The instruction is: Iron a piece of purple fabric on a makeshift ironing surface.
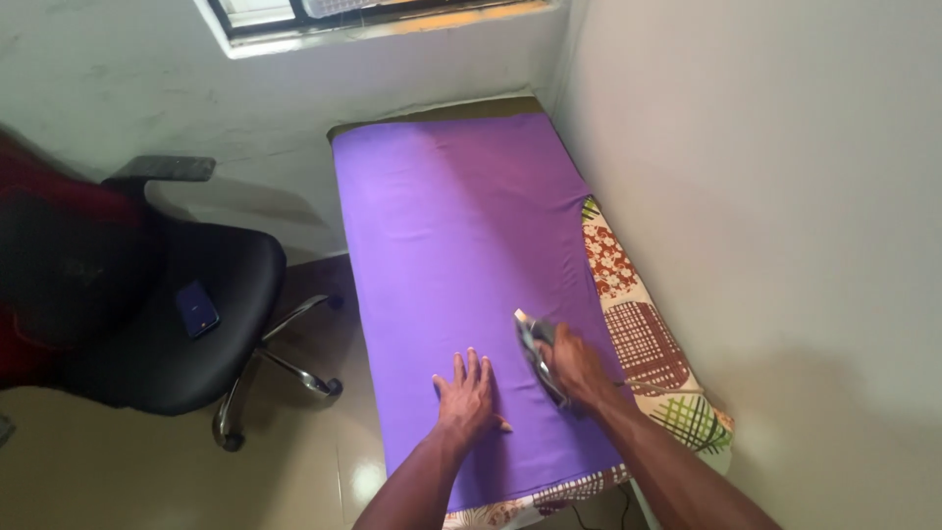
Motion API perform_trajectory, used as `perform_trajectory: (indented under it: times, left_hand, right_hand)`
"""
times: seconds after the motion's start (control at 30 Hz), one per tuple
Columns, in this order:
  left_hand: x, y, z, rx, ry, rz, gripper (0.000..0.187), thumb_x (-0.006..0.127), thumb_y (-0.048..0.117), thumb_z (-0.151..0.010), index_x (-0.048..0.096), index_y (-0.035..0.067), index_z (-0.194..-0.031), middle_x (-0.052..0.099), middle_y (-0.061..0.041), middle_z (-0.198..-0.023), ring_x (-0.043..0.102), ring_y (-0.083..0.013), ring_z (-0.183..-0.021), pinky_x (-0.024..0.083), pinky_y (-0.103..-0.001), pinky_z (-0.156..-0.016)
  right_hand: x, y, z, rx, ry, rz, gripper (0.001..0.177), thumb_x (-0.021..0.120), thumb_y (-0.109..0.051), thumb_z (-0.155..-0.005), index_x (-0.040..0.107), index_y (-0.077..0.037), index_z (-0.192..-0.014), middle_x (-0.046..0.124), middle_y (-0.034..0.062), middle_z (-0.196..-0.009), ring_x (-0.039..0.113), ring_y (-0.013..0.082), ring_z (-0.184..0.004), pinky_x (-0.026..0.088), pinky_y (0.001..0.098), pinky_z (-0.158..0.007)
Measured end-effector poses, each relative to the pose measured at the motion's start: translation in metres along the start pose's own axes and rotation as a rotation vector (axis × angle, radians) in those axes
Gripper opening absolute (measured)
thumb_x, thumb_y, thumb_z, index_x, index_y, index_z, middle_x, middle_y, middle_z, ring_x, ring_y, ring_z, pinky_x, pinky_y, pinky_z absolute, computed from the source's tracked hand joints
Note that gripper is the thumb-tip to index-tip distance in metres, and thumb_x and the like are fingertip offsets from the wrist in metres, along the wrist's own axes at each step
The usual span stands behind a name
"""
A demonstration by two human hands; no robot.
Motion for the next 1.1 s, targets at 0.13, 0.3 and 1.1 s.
perform_trajectory:
  times: [0.13, 0.3, 1.1]
  left_hand:
    - [0.002, 0.001, -0.006, 0.002, -0.036, -0.026, 0.134, 0.083, 0.070, -0.069, 0.013, 0.006, -0.163, 0.006, -0.021, -0.171, 0.004, -0.0435, -0.157, 0.028, -0.079, -0.108]
    - [-0.010, 0.003, 0.000, -0.007, -0.033, -0.067, 0.134, 0.082, 0.073, -0.069, 0.013, 0.006, -0.163, 0.008, -0.020, -0.170, 0.007, -0.0432, -0.156, 0.031, -0.077, -0.107]
    - [-0.002, 0.038, 0.021, 0.045, -0.098, -0.060, 0.134, 0.083, 0.070, -0.072, 0.008, 0.005, -0.163, -0.001, -0.020, -0.171, -0.001, -0.0418, -0.158, 0.020, -0.080, -0.114]
  right_hand:
    - [0.001, 0.010, 0.021, -0.111, -0.035, 0.043, 0.049, 0.048, -0.047, -0.103, 0.049, -0.001, -0.119, 0.072, 0.0241, -0.084, 0.074, 0.0407, -0.071, 0.057, 0.0529, -0.063]
    - [-0.010, 0.010, 0.036, 0.003, 0.161, 0.113, 0.051, 0.052, -0.050, -0.102, 0.049, -0.001, -0.116, 0.072, 0.0259, -0.085, 0.071, 0.0449, -0.080, 0.057, 0.0558, -0.070]
    - [-0.016, 0.074, 0.126, -0.036, -0.091, -0.004, 0.042, 0.047, -0.041, -0.106, 0.047, -0.003, -0.124, 0.072, 0.0212, -0.082, 0.072, 0.0330, -0.069, 0.058, 0.0483, -0.064]
Point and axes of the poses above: each hand's wrist, its own z-axis away from the middle knuckle, its own x-axis out of the palm, y = z × x, the point moved 3 cm from there along -z, towards the middle knuckle
